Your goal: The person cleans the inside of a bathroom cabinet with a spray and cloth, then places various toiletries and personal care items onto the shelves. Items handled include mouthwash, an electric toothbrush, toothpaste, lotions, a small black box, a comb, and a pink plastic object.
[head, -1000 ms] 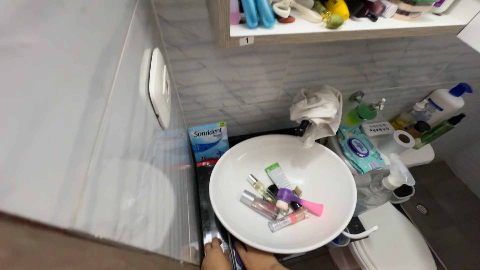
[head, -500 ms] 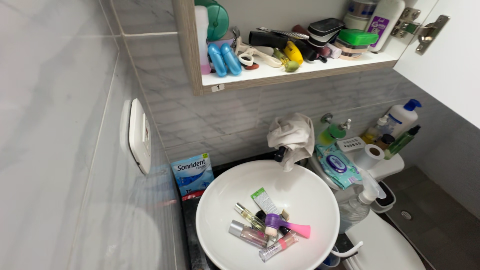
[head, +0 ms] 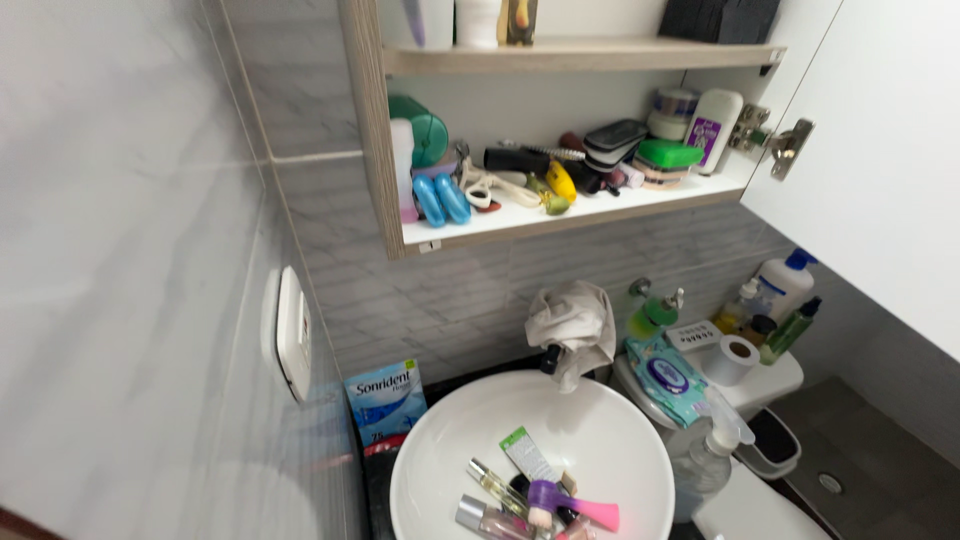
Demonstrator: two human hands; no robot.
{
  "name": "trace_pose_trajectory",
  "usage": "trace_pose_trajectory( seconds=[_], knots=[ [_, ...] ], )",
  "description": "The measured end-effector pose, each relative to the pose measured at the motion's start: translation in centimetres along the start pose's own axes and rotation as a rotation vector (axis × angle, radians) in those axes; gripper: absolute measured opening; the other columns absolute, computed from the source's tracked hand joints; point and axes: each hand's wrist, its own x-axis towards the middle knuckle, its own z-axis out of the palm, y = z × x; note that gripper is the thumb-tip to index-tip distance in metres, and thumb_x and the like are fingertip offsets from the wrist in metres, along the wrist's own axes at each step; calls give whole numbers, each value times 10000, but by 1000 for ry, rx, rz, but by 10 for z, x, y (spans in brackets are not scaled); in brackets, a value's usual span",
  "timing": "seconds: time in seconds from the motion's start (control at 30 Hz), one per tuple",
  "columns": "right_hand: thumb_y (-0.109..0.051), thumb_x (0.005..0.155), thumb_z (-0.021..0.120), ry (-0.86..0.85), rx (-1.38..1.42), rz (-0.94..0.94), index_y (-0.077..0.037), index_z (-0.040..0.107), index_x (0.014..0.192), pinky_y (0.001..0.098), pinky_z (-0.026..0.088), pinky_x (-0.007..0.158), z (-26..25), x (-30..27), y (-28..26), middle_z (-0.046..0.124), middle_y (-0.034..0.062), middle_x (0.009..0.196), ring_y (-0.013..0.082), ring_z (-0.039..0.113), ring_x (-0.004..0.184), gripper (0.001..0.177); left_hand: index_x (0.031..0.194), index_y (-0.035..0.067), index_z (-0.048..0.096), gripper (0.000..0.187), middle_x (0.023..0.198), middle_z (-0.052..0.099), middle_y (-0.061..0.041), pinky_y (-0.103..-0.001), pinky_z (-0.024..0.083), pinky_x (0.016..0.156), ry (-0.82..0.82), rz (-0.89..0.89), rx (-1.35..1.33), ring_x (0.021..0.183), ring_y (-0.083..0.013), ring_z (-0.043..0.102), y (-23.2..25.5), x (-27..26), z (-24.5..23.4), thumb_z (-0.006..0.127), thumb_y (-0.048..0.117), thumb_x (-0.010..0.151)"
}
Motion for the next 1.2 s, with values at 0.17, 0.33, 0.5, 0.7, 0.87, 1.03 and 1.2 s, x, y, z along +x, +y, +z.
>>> trace_pose_trajectory(
  seconds=[0.17,0.33,0.5,0.7,0.87,1.03,1.2],
  knots=[
    [-260,779,846,65,646,8,-123,461,1393,359,430,898,-53,6,-19,527,127,1138,218,527,1024,738,1223,-9,677,487,1052,762,-125,-342,566,819,-2,161,-269,922,-208,730,66,9,-13,625,377,931],
    [-262,760,884,79,980,-123,-120,464,1384,305,439,881,-146,-5,-60,548,100,1094,171,546,981,765,1206,-36,700,512,1010,792,-125,-327,566,799,-49,315,-586,892,-186,738,141,20,-16,601,394,946],
    [-244,707,899,251,400,-257,-156,370,1406,306,494,981,-258,-35,-128,571,74,1186,165,592,1124,881,1205,-53,705,547,980,804,-125,-315,570,780,-216,298,-978,869,-173,739,245,17,-31,581,417,955],
    [-231,762,851,366,372,-406,-89,385,1490,345,429,1088,-328,-42,-151,517,123,1411,227,523,1316,876,1190,-32,593,504,965,715,-134,-371,592,713,-471,176,-1274,823,-215,704,351,8,-32,622,431,993],
    [-335,849,801,491,133,-565,-28,412,1532,398,314,1181,-357,-30,-127,454,185,1570,323,412,1448,844,1226,-32,680,656,991,738,-172,-399,582,699,-367,-46,-1358,821,-273,718,402,13,-16,573,546,935],
    [-330,935,679,606,-77,-720,-11,450,1539,448,215,1213,-363,0,-86,491,221,1552,371,411,1480,720,1174,-97,712,659,1052,770,-205,-408,589,829,-290,-46,-1484,935,-297,743,417,40,13,561,505,952],
    [-340,951,610,736,8,-616,-69,538,1458,372,411,1099,-355,39,-60,562,171,1449,297,556,1320,579,1158,-86,711,646,1045,765,-199,-396,590,820,-234,28,-1474,931,-285,743,428,61,31,526,501,961]
  ],
)
